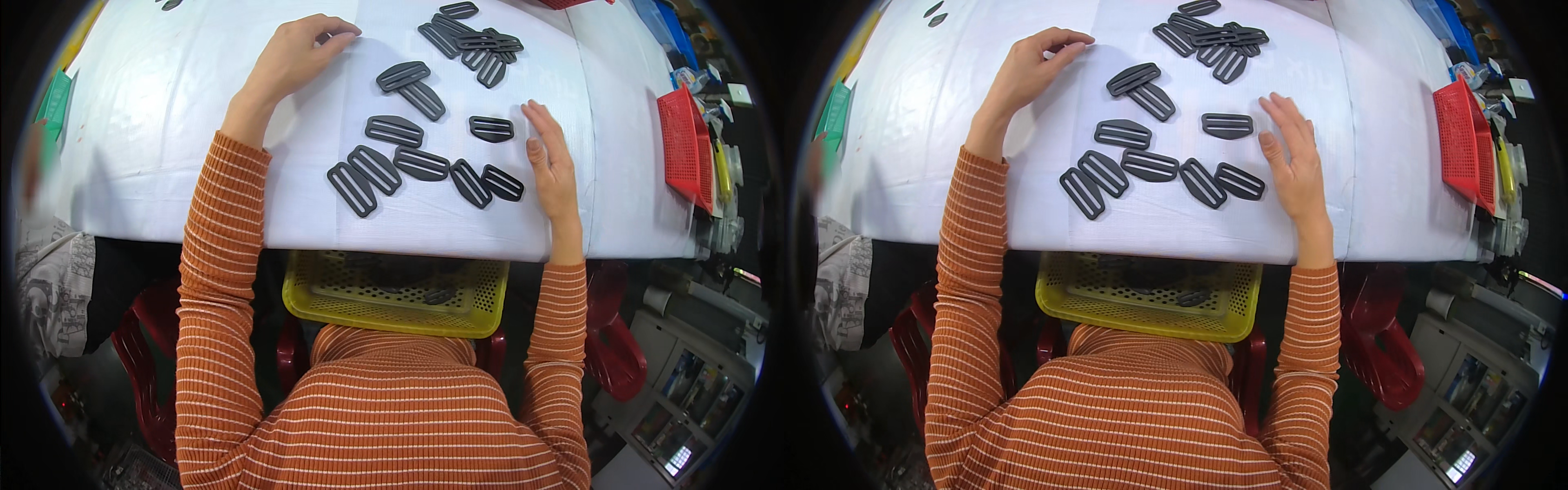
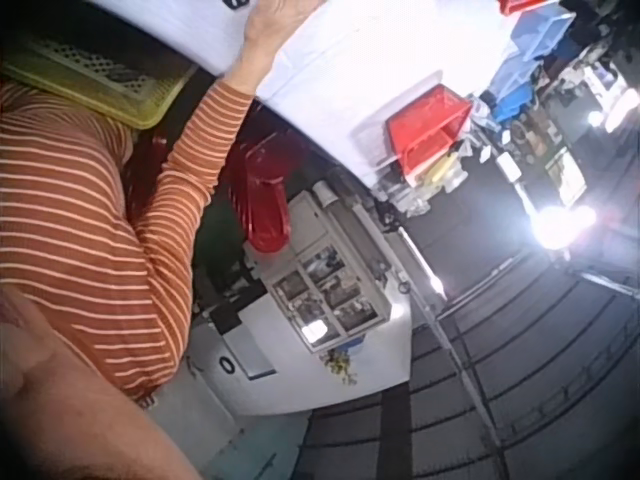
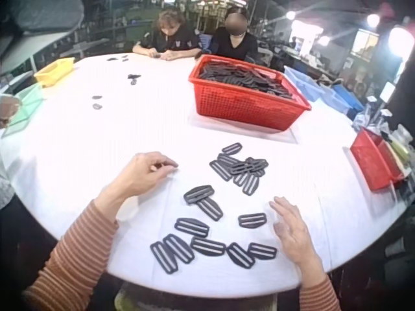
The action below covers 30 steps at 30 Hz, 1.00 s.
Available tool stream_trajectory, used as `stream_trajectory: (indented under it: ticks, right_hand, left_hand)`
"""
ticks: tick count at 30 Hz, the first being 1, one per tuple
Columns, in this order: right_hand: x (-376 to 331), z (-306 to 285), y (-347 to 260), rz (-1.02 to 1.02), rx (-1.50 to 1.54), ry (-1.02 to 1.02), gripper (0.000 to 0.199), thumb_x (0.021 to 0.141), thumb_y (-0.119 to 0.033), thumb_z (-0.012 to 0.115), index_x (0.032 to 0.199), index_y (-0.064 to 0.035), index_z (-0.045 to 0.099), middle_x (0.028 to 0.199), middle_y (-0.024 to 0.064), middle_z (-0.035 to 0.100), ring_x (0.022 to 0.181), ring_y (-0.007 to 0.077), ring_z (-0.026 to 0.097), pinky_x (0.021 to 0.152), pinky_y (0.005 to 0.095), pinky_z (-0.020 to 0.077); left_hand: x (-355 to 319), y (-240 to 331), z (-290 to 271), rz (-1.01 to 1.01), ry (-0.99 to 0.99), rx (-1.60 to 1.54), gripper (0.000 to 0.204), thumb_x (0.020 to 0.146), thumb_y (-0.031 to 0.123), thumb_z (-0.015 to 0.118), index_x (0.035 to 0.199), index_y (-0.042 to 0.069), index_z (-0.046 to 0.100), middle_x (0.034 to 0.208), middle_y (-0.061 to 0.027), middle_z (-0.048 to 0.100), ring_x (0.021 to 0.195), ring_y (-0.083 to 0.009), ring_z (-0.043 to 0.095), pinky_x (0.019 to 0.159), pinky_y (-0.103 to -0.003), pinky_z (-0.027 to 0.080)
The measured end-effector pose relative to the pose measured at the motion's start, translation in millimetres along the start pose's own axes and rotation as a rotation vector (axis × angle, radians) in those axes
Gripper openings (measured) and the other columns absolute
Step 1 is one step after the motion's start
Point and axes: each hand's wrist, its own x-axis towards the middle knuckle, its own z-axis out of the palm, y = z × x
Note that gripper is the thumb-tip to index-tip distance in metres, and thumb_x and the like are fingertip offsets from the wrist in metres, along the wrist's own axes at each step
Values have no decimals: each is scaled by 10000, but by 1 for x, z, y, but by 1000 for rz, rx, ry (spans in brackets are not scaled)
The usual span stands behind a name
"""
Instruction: The person sorts small black plastic buckles on a white table, arranging them into neat rows and transferring them into a yellow basket. The person then moves to another table, picks up a pink basket, and returns to the original table to place it down.
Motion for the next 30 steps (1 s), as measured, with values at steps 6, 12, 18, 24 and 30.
stream_trajectory:
  ticks: [6, 12, 18, 24, 30]
  right_hand:
    - [-8, 7, -13, 3, 59, 50, 343, 924, -306, 567, 1206, -117, 616, 1318, 109, 534, 1279, 277, 439, 1108, 447, 243]
    - [-20, 7, -51, -132, -28, 104, 275, 763, -10, 688, 1028, -82, 696, 1127, 95, 611, 1075, 254, 552, 903, 358, 448]
    - [-41, -7, -37, -181, -45, -27, 267, 719, 16, 700, 965, -84, 716, 934, 40, 631, 803, 213, 586, 681, 307, 488]
    - [-41, -5, -39, -282, -250, -83, 295, 705, -19, 713, 987, -106, 717, 900, 26, 612, 826, 203, 561, 711, 324, 466]
    - [-44, -3, -39, -294, -240, -27, 333, 730, -50, 697, 1060, -99, 691, 914, 26, 605, 839, 202, 557, 721, 329, 462]
  left_hand:
    - [-1, 1, 0, -7, 1, -18, 214, 908, 229, 603, 1042, 101, 710, 975, -25, 698, 851, -132, 598, 786, -266, 479]
    - [-2, 1, -2, 7, 7, -9, 208, 905, 209, 606, 1056, 107, 706, 964, -15, 690, 843, -117, 584, 768, -252, 469]
    - [-2, 3, -1, 16, 6, -13, 206, 908, 202, 603, 1059, 109, 706, 941, -7, 681, 832, -103, 571, 752, -246, 460]
    - [-3, 2, 0, -5, 7, -29, 212, 914, 196, 595, 1064, 93, 703, 951, -14, 684, 857, -98, 585, 768, -232, 457]
    - [-3, 0, 1, -42, 12, -92, 220, 919, 191, 588, 1070, 75, 699, 982, -17, 689, 900, -96, 597, 797, -231, 460]
